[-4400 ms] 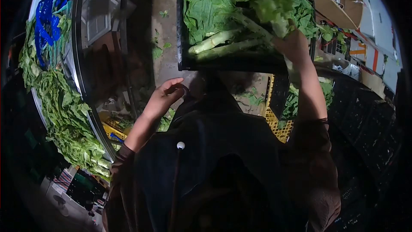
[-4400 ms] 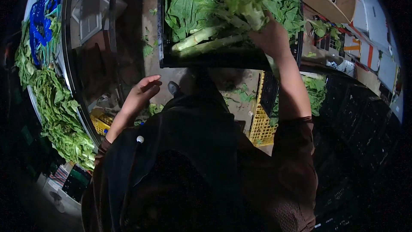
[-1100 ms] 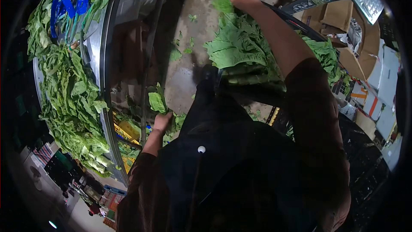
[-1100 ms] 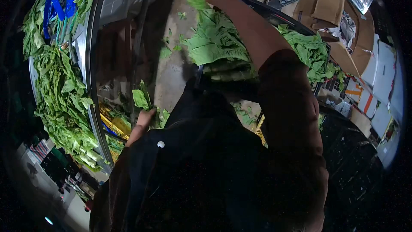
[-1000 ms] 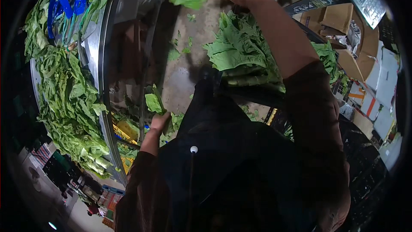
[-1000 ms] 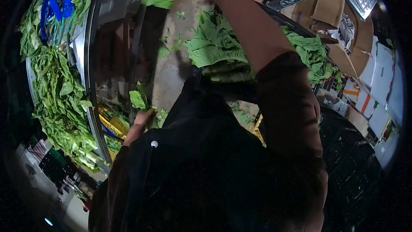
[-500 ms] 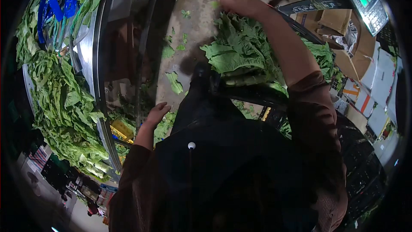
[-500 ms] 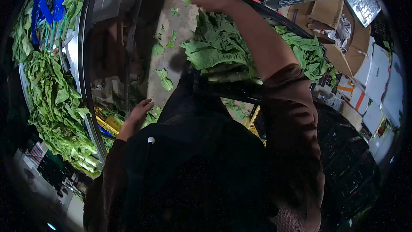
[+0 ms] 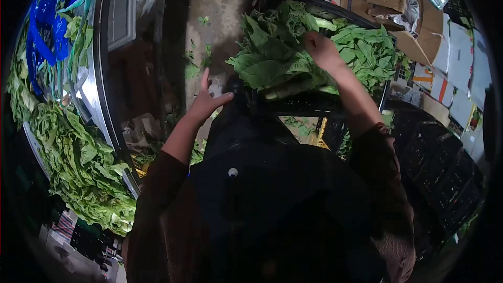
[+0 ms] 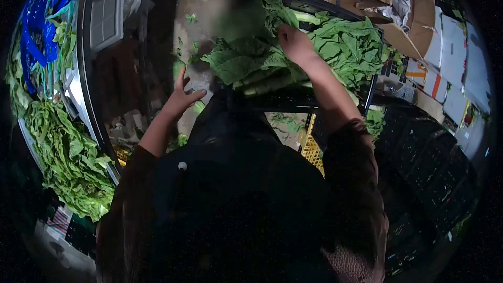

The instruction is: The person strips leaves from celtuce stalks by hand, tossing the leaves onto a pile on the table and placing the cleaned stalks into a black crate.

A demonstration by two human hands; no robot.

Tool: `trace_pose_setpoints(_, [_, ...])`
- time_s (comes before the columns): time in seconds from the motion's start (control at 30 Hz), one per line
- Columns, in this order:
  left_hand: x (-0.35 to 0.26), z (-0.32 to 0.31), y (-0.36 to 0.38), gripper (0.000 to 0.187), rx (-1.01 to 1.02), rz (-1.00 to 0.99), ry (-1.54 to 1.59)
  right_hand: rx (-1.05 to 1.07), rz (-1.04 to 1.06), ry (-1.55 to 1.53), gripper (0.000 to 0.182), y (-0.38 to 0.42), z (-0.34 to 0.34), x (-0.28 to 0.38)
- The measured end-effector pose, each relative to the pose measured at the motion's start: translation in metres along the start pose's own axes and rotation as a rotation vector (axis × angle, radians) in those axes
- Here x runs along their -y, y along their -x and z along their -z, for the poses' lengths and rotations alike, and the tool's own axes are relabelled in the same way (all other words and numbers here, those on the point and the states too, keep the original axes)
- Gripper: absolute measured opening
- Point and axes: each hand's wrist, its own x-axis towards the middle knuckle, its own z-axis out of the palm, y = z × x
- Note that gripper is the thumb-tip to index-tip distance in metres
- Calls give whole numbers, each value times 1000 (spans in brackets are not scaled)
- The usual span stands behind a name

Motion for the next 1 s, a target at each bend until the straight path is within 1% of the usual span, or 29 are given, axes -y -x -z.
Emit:
trace_pose_setpoints(0.03, [-16, -10, -7, 118, 9, 1, -7, -105, -26, -131, 30, 11, -11, -9])
trace_pose_setpoints(0.07, [-36, -20, -11, 117, 12, -144, -14, -211, -58, -266, 31, 22, -21, -19])
trace_pose_setpoints(0.1, [-47, -27, -18, 117, 22, -292, -21, -155, -142, -295, 37, 30, -26, -34])
trace_pose_setpoints(0.13, [-52, -31, -30, 117, 43, -298, -30, -170, -160, -296, 37, 40, -30, -46])
trace_pose_setpoints(0.2, [-59, -49, -53, 124, -82, -493, -198, -96, -268, -59, 51, 63, -42, -76])
trace_pose_setpoints(0.23, [-70, -56, -55, 123, -106, -547, -272, 14, -296, 51, 59, 71, -63, -108])
trace_pose_setpoints(0.27, [-71, -64, -62, 123, -79, -552, -273, 8, -322, 52, 59, 84, -61, -106])
trace_pose_setpoints(0.33, [-72, -80, -74, 119, -143, -579, -394, -20, -294, 272, 69, 101, -65, -95])
trace_pose_setpoints(0.37, [-77, -87, -73, 110, -135, -669, -371, -107, -258, 325, 65, 101, -74, -105])
trace_pose_setpoints(0.4, [-77, -93, -74, 110, -123, -677, -372, -113, -270, 325, 65, 96, -80, -118])
trace_pose_setpoints(0.47, [-77, -104, -72, 99, -247, -713, -509, -160, -198, 280, 42, 87, -85, -126])
trace_pose_setpoints(0.5, [-79, -107, -67, 91, -279, -692, -525, -154, -171, 292, 33, 84, -83, -125])
trace_pose_setpoints(0.53, [-82, -111, -64, 91, -277, -694, -530, -156, -173, 287, 33, 84, -84, -131])
trace_pose_setpoints(0.6, [-88, -115, -63, 87, -325, -608, -541, -218, -74, 349, 34, 80, -83, -145])
trace_pose_setpoints(0.63, [-88, -118, -67, 83, -354, -620, -575, -300, -18, 336, 41, 83, -79, -147])
trace_pose_setpoints(0.7, [-96, -124, -76, 81, -429, -666, -603, -301, -61, 299, 42, 86, -55, -134])
trace_pose_setpoints(0.73, [-113, -132, -68, 77, -430, -665, -528, -296, -102, 265, 45, 87, -42, -126])
trace_pose_setpoints(0.8, [-120, -126, -90, 74, -370, -698, -316, -270, -151, 255, 47, 77, -22, -119])
trace_pose_setpoints(0.83, [-129, -125, -91, 69, -375, -685, -271, -319, -107, 233, 48, 75, -16, -119])
trace_pose_setpoints(0.87, [-143, -133, -83, 68, -347, -636, -119, -366, -63, 210, 49, 71, -10, -118])
trace_pose_setpoints(0.9, [-156, -140, -75, 66, -317, -581, 30, -369, -70, 200, 49, 65, -2, -117])
trace_pose_setpoints(0.93, [-161, -140, -76, 64, -336, -515, 19, -302, -62, 230, 49, 54, 7, -117])
trace_pose_setpoints(0.97, [-159, -135, -84, 64, -331, -519, 6, -238, -52, 260, 50, 44, 12, -120])
trace_pose_setpoints(1.0, [-152, -128, -97, 65, -318, -478, 26, -246, -57, 252, 50, 36, 11, -125])
